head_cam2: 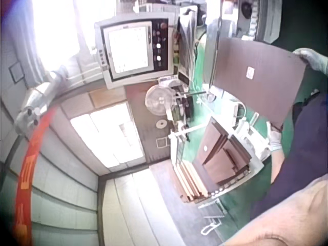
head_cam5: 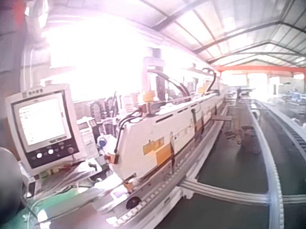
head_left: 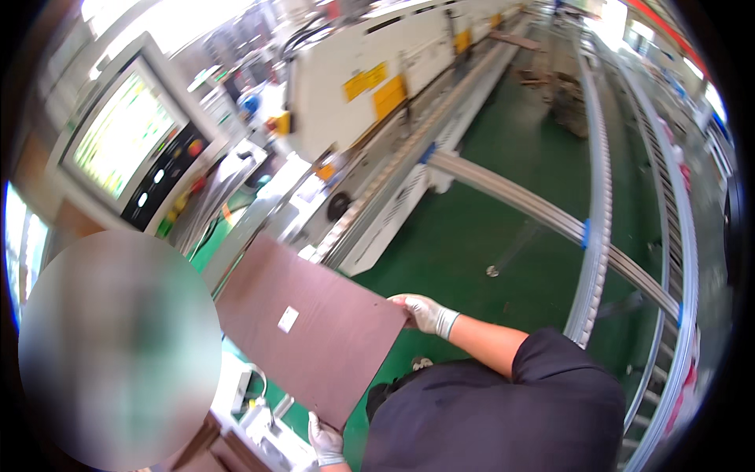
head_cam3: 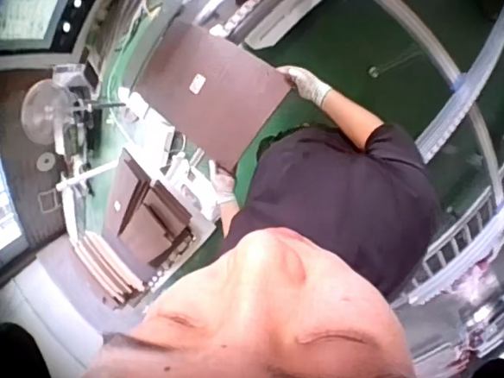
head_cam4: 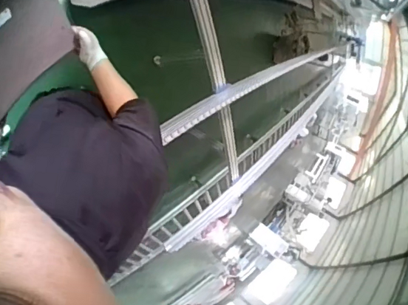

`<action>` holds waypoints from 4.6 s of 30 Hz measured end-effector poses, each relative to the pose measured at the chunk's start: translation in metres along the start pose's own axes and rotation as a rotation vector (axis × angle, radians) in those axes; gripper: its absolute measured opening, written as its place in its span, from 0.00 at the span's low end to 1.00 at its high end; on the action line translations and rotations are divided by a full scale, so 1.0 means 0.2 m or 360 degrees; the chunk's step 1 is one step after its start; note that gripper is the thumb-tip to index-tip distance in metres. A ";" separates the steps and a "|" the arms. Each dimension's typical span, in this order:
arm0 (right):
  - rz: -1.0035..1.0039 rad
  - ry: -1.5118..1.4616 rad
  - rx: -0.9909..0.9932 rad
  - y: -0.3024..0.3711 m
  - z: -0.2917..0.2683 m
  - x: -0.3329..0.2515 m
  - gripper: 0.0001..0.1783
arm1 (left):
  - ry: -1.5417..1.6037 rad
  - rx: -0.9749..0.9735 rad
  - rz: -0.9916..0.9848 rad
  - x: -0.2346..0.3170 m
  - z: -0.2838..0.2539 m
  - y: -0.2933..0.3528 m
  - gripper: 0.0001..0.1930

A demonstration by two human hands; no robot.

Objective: The person picks up wooden panels from a stack and feeds them one by one into an edge-banding or processing machine, then holds and inspects a small cylindrical component by hand.

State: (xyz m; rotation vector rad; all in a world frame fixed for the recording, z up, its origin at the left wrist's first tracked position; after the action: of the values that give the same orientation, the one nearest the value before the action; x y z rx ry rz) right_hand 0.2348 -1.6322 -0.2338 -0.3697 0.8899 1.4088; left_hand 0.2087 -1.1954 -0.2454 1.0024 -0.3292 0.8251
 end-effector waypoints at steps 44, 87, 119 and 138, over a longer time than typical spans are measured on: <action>-0.0088 -0.0893 0.1448 0.12 0.31 0.29 0.29 | -0.3187 0.0476 0.1425 1.43 1.41 -1.86 0.37; -0.1300 0.2278 0.0994 -0.80 -0.02 -1.33 0.24 | -0.2945 0.0524 0.1445 1.27 1.96 -2.18 0.34; -0.0764 0.3086 -0.0782 -1.04 1.13 0.17 0.43 | -0.3231 0.1191 0.0699 1.42 0.38 -1.04 0.45; -0.0526 0.3077 -0.0631 -1.00 1.12 0.10 0.48 | -0.2497 -0.0189 -0.0273 0.05 -0.45 -0.89 0.30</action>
State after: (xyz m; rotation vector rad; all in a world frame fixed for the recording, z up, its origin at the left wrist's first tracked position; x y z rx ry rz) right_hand 0.4925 -1.4949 -0.1604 -2.2486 1.8395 0.5252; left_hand 0.3368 -1.1636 -0.3963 1.3705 -1.5605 -0.3087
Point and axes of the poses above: each hand's wrist, its own y-axis away from the middle knuckle, its own z-axis out of the palm, x = y × z, the point moved 8 cm from there along -y, towards the middle knuckle, and after that the axes turned 13 degrees about -z, right-handed, at the moved point
